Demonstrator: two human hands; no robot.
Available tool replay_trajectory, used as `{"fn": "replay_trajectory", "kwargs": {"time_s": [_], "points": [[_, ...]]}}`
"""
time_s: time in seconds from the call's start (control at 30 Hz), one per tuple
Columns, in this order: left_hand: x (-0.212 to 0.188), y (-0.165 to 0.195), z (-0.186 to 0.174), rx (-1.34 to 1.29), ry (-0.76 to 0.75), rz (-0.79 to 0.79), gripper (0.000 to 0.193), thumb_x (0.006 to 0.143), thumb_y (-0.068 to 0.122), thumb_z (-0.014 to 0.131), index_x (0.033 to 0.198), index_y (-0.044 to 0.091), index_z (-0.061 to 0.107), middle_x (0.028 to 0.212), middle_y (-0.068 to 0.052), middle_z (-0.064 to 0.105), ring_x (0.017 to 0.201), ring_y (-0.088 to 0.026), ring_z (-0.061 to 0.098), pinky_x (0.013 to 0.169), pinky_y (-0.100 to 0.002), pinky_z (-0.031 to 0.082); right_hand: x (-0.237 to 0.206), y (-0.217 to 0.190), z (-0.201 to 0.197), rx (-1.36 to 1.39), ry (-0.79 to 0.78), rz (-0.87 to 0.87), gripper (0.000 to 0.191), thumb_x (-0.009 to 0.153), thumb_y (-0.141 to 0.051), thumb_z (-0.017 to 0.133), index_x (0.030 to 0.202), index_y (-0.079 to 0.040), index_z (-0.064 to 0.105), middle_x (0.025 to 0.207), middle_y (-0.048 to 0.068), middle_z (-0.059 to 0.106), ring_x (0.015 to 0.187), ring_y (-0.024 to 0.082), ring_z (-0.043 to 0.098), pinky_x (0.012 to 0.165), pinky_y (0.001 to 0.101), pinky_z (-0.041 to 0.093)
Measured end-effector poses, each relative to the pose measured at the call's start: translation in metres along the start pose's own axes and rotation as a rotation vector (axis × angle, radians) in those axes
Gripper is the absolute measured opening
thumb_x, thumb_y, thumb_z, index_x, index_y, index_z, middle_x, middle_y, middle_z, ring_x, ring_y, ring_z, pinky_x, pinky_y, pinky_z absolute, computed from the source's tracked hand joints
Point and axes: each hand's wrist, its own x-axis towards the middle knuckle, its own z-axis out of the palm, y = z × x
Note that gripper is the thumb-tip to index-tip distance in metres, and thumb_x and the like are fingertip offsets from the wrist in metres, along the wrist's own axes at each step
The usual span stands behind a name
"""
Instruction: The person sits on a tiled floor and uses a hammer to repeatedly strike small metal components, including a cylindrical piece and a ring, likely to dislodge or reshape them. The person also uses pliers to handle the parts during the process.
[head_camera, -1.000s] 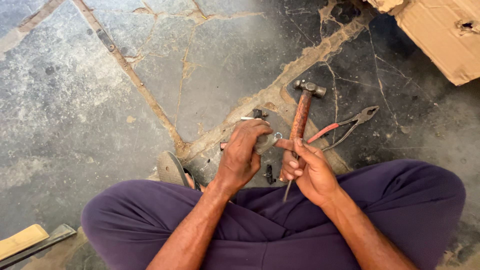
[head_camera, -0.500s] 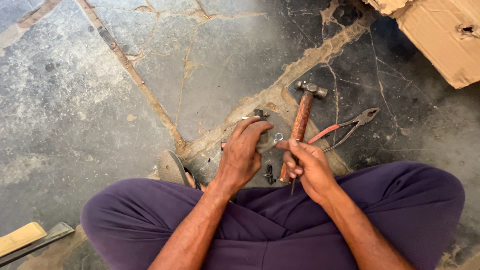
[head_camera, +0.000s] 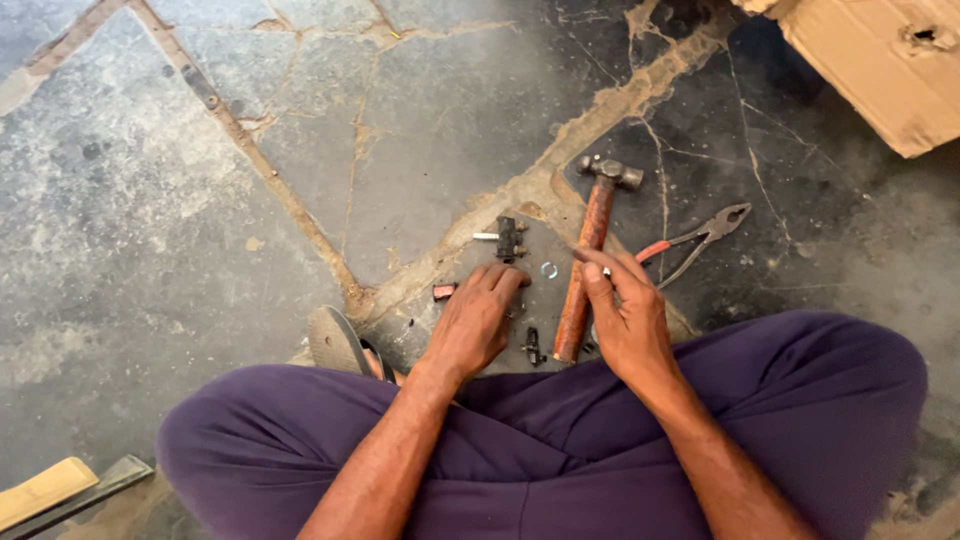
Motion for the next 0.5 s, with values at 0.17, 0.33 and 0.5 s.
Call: {"fn": "replay_trajectory", "kwargs": {"time_s": [0.17,0.33,0.5], "points": [[0.0,0.004,0.0,0.039,0.006,0.065,0.056,0.067,-0.006,0.069,0.121,0.004,0.059,0.129,-0.016,0.057,0.128,-0.039,0.051,0.105,-0.047,0.044,0.001,-0.02,-0.009,-0.155,0.03,-0.057,0.035,0.109,-0.028,0.056,0.126,-0.002,0.074,0.099,0.011,0.059,0.082,0.02,0.06,0.071,0.0335,0.049],[0.001,0.005,-0.001,0.072,-0.007,0.058,0.061,0.066,-0.004,0.072,0.125,0.005,0.058,0.138,-0.018,0.052,0.132,-0.04,0.049,0.109,-0.047,0.042,0.001,-0.026,-0.012,-0.122,-0.016,0.074,0.03,0.104,-0.024,0.062,0.122,-0.003,0.074,0.086,0.009,0.064,0.066,0.019,0.06,0.06,0.0337,0.046],[0.002,0.008,-0.003,0.048,0.006,0.06,0.066,0.069,0.006,0.081,0.13,0.006,0.056,0.142,-0.018,0.05,0.134,-0.041,0.047,0.11,-0.048,0.041,-0.002,-0.021,-0.008,0.105,-0.079,-0.11,0.023,0.105,-0.018,0.062,0.115,0.001,0.072,0.103,0.009,0.071,0.084,0.015,0.074,0.068,0.0267,0.057]]}}
